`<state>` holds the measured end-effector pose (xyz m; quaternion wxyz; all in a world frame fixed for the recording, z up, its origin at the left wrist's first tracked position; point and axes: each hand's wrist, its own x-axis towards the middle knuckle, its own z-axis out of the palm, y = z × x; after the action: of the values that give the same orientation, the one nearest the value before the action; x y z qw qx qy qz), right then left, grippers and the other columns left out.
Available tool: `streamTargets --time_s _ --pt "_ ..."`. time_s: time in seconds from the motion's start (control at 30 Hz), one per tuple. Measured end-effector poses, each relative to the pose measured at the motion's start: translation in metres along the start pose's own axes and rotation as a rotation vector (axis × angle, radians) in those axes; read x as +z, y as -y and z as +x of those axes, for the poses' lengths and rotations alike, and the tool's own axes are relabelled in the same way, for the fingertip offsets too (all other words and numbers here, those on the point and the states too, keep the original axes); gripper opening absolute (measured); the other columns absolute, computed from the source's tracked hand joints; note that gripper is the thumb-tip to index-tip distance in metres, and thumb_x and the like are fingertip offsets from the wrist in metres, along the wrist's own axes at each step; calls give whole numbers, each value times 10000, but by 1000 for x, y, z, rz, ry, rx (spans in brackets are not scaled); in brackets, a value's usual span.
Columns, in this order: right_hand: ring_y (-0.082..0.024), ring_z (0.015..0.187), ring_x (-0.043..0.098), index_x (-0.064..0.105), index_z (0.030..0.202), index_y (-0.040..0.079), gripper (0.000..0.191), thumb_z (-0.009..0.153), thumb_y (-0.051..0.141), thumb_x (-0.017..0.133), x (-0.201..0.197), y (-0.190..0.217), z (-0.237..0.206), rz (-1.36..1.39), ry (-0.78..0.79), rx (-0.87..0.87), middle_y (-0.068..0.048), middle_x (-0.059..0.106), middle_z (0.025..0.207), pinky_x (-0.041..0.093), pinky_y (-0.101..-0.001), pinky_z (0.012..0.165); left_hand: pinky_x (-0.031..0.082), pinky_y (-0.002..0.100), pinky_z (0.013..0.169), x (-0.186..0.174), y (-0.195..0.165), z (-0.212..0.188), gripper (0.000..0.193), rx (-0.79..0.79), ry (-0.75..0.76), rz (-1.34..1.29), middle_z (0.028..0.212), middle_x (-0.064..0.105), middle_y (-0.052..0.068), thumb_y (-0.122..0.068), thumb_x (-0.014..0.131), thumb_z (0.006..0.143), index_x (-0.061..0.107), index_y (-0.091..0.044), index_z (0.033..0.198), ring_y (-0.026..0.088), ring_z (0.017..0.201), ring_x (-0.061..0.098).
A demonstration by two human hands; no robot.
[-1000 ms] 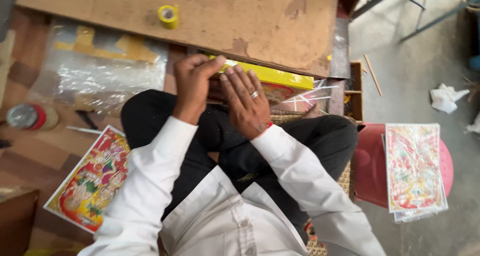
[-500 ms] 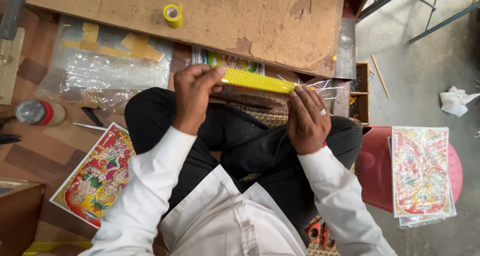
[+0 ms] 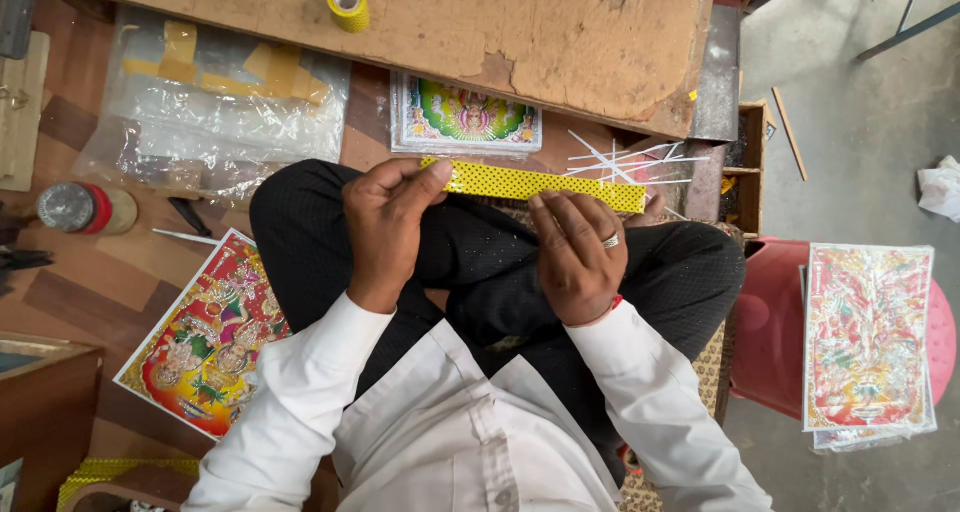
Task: The person applies yellow patterned tape to the edges of a printed image mounted on cardboard, trims excess tape with scissors, and places the finished framed print on a stack. The person repeats this process for multiple prints.
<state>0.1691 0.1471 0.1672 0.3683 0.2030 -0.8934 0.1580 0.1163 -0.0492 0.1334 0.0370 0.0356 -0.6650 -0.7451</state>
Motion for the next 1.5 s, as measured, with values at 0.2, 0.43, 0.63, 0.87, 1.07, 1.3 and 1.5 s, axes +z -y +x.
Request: streamTargets --time_s 0.2,0.43,0.63,0.87,1.07,1.3,1.5 --pt "-272 980 669 771 1076 77 246 843 -1 790 5 -2 7 -24 89 163 -65 704 1032 518 -440 942 487 216 601 0 -4 0 269 38 -29 131 718 726 62 -207 765 978 756 49 895 58 645 623" --pt "-283 990 699 734 1126 84 297 854 -35 725 4 -15 9 43 271 193 -86 742 1076 513 -394 866 504 406 1006 4 -31 -8 370 695 -285 644 1224 657 259 -148 666 985 606 112 1242 345 1147 636" --pt "-320 854 695 729 1133 68 299 843 -2 721 6 -21 11 49 370 252 -114 744 1043 508 -424 746 514 456 1106 32 -25 -11 336 954 301 841 1221 708 184 -85 665 935 624 36 1246 313 1211 663" --pt "-366 803 674 721 1116 83 246 872 54 714 6 -41 13 50 417 189 -133 728 937 526 -463 710 552 452 755 40 -13 19 257 766 491 865 873 725 149 -14 628 872 694 -13 1120 334 814 704" --pt "-367 806 695 696 1072 61 164 928 126 739 -19 -92 15 175 543 108 -165 705 904 541 -460 694 555 457 653 19 -25 38 71 785 534 813 796 724 140 -62 644 931 715 -61 933 315 721 716" --pt "-304 831 740 756 1153 53 216 961 146 727 -35 -126 -10 291 516 299 -172 748 989 567 -379 715 567 402 671 -27 -13 45 115 637 392 664 903 744 165 -90 728 924 753 -16 1008 296 774 731" --pt "-264 732 726 761 1141 25 240 920 119 769 -36 -115 13 329 562 367 -170 758 972 545 -349 654 514 314 582 -19 -20 51 177 341 256 545 779 753 131 -88 824 862 788 -3 1013 151 608 681"
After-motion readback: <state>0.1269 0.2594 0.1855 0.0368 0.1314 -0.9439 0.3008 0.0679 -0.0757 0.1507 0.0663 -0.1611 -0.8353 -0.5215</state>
